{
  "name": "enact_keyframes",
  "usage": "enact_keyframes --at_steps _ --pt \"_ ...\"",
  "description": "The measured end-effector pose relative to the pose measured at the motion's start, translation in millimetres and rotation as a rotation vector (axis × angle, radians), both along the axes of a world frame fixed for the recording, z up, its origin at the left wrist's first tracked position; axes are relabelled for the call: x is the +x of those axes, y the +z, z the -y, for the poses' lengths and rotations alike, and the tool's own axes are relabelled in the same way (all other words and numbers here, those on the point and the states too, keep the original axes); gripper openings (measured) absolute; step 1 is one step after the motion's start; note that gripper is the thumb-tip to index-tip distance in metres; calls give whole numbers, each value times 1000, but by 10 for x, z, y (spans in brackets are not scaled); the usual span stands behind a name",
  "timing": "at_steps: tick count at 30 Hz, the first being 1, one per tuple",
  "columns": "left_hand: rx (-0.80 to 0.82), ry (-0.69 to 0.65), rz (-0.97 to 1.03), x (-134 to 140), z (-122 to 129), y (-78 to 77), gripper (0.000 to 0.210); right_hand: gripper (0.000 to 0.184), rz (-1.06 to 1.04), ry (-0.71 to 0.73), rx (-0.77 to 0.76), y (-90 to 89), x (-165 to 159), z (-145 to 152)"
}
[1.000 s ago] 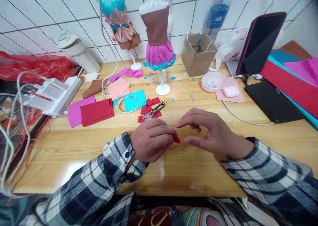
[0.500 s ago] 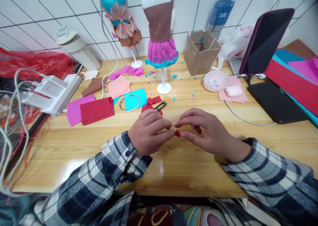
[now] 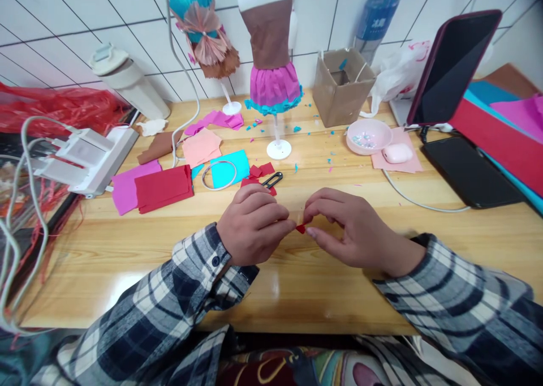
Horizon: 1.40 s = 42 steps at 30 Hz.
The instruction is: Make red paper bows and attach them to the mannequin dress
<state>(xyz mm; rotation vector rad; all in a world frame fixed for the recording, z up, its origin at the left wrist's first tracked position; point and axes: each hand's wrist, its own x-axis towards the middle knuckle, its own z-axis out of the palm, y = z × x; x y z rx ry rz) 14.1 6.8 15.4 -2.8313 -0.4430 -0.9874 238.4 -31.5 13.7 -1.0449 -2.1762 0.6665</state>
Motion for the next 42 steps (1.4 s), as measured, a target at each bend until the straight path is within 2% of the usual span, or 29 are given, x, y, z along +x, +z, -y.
enact_keyframes --at_steps 2,4,9,15,22,25,29,32,34,36,39,42 --pt "-6 3 1 2 1 -2 19 28 48 -10 61 11 -4 22" --pt "-18 4 4 6 4 -1 19 33 108 -18 152 -1 -10 42" --pt "-32 9 8 11 3 13 15 15 194 -94 322 -59 -22 71" --pt "-20 30 14 10 4 21 13 9 107 -147 280 -58 -46 74" --pt "-25 46 4 0 10 -7 13 11 11 -132 201 -93 -90 97" --pt "4 45 -11 -11 3 -2 16 10 -39 -144 99 -99 -77 59" --pt "67 47 -51 -15 -3 29 16 24 -79 -210 -184 -52 0 -49" --pt "105 32 -68 -12 0 50 14 28 -99 -232 -525 -38 46 -120" --pt "116 18 -82 -12 3 53 14 35 -172 -176 -808 -59 45 -142" --pt "120 9 -87 -14 7 44 15 36 -275 -139 -995 -90 25 -148" --pt "113 9 -84 -14 19 18 16 30 -362 -182 -1030 -129 -10 -151" --pt "101 -6 -102 -1 35 -5 16 27 -343 -210 -921 -146 -27 -161"
